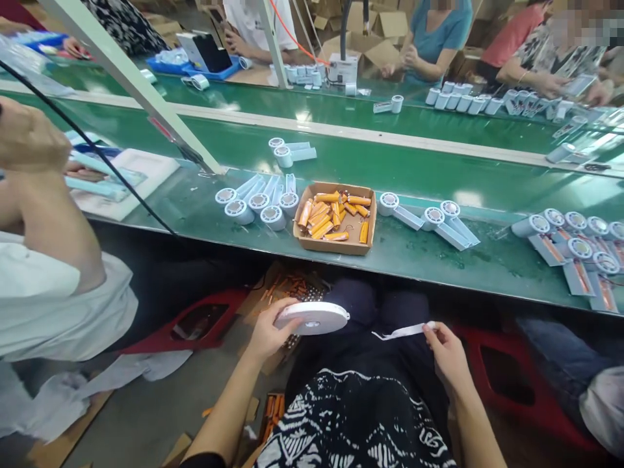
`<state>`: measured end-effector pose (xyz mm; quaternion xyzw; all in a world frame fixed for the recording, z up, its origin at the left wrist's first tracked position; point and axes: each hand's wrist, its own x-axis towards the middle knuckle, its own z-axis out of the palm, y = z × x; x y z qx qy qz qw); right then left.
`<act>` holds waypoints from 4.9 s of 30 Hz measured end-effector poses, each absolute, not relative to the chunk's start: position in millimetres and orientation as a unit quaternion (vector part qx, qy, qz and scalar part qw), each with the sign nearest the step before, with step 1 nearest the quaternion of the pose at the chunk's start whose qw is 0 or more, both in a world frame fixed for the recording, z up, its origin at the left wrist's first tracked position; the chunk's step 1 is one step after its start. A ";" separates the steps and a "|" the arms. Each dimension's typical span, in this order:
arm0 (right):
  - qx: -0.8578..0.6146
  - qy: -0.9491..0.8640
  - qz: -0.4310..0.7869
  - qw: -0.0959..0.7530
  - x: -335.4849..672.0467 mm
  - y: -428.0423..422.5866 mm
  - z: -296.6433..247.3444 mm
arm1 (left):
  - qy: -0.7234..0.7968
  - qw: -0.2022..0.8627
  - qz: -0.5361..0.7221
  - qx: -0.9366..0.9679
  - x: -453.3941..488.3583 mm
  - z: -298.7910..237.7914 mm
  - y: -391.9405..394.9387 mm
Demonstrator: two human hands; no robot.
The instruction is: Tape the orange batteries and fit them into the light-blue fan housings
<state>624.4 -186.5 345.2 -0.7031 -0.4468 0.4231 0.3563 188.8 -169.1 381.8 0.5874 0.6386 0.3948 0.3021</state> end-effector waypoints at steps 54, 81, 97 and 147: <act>-0.512 -0.756 0.192 0.360 584.2 -122.1 413.9 | 0.307 0.309 0.177 0.883 340.5 429.2 -59.2; -0.525 -0.719 0.229 0.395 577.1 -144.5 401.5 | 0.305 0.311 0.197 0.878 333.3 419.3 -77.0; -0.594 -0.536 0.327 0.503 562.0 -145.7 382.7 | 0.304 0.326 0.216 0.869 337.7 413.9 -80.7; -0.564 -0.306 0.585 0.496 571.7 -167.5 369.7 | 0.285 0.304 0.213 0.884 334.7 412.2 -92.9</act>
